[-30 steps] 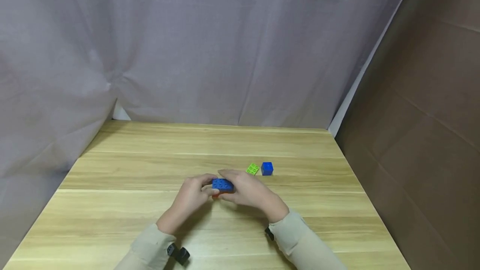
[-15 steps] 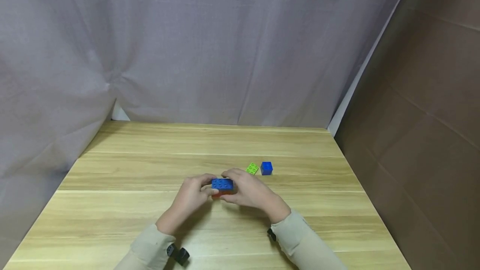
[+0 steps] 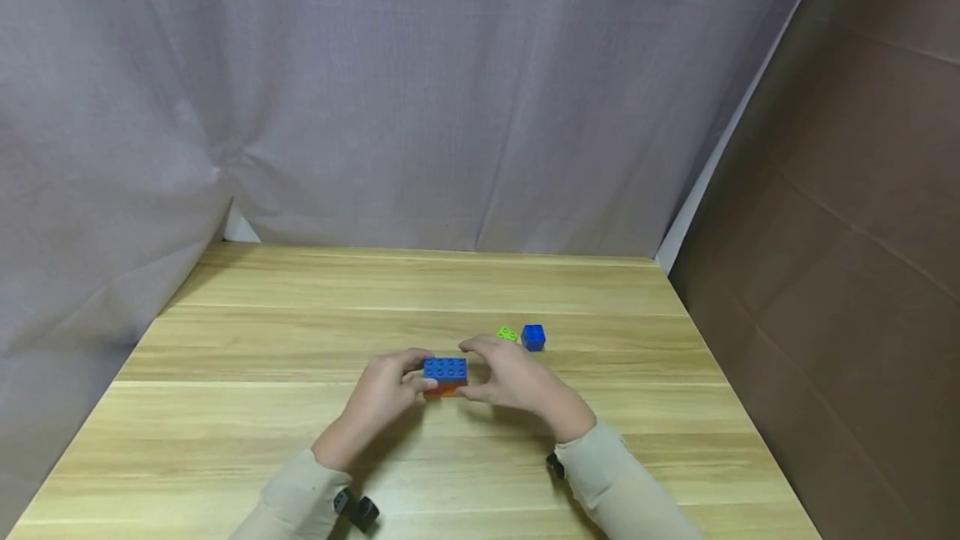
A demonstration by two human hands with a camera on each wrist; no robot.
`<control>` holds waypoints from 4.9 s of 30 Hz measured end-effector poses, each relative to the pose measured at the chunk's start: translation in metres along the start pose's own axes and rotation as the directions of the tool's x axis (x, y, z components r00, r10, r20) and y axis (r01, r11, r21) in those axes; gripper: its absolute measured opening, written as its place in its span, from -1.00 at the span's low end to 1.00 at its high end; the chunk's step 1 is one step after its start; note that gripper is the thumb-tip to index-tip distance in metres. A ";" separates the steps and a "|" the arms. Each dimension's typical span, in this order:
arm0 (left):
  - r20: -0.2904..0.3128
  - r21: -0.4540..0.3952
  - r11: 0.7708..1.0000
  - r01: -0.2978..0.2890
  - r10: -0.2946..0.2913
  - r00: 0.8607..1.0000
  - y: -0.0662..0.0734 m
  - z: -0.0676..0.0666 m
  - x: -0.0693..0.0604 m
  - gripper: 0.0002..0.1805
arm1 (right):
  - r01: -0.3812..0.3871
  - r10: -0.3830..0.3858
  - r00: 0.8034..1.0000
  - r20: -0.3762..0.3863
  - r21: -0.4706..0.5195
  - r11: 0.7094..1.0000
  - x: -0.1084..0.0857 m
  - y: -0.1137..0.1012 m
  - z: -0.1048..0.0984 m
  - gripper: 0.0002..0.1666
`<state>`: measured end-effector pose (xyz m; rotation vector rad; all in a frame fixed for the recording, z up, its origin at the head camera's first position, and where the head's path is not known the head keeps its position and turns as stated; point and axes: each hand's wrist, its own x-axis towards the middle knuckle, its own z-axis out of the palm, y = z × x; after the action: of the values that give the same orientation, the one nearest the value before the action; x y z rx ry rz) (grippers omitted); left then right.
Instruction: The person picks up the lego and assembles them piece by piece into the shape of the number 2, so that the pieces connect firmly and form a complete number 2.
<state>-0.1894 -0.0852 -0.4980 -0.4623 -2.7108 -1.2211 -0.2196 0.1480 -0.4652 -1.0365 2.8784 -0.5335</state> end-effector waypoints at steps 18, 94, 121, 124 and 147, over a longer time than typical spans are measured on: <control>0.014 0.000 1.000 0.023 -0.023 1.000 0.001 -0.001 -0.001 -0.59 | 0.024 -0.021 0.998 -0.062 0.044 0.999 -0.008 0.023 -0.005 -0.17; 0.018 -0.021 0.999 0.038 -0.038 0.999 0.000 0.000 -0.001 -0.59 | -0.324 0.324 0.944 -0.055 0.014 0.946 -0.017 0.111 -0.013 -0.45; 0.009 -0.029 0.999 0.031 -0.031 0.999 -0.001 0.000 -0.001 -0.60 | -0.333 0.333 0.942 -0.043 0.009 0.943 -0.017 0.108 -0.015 -0.45; 0.011 -0.034 0.999 0.037 -0.036 0.999 -0.001 0.000 -0.002 -0.60 | -0.329 0.329 0.943 -0.046 0.006 0.944 -0.018 0.108 -0.014 -0.45; 0.015 -0.041 0.999 0.008 -0.007 1.000 -0.005 -0.001 -0.005 -0.57 | -0.336 0.335 0.941 -0.039 -0.008 0.942 -0.018 0.106 -0.009 -0.44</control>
<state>-0.1861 -0.0903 -0.5021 -0.4679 -2.7064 -1.2830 -0.2719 0.2383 -0.4928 -0.5188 3.0002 -0.5109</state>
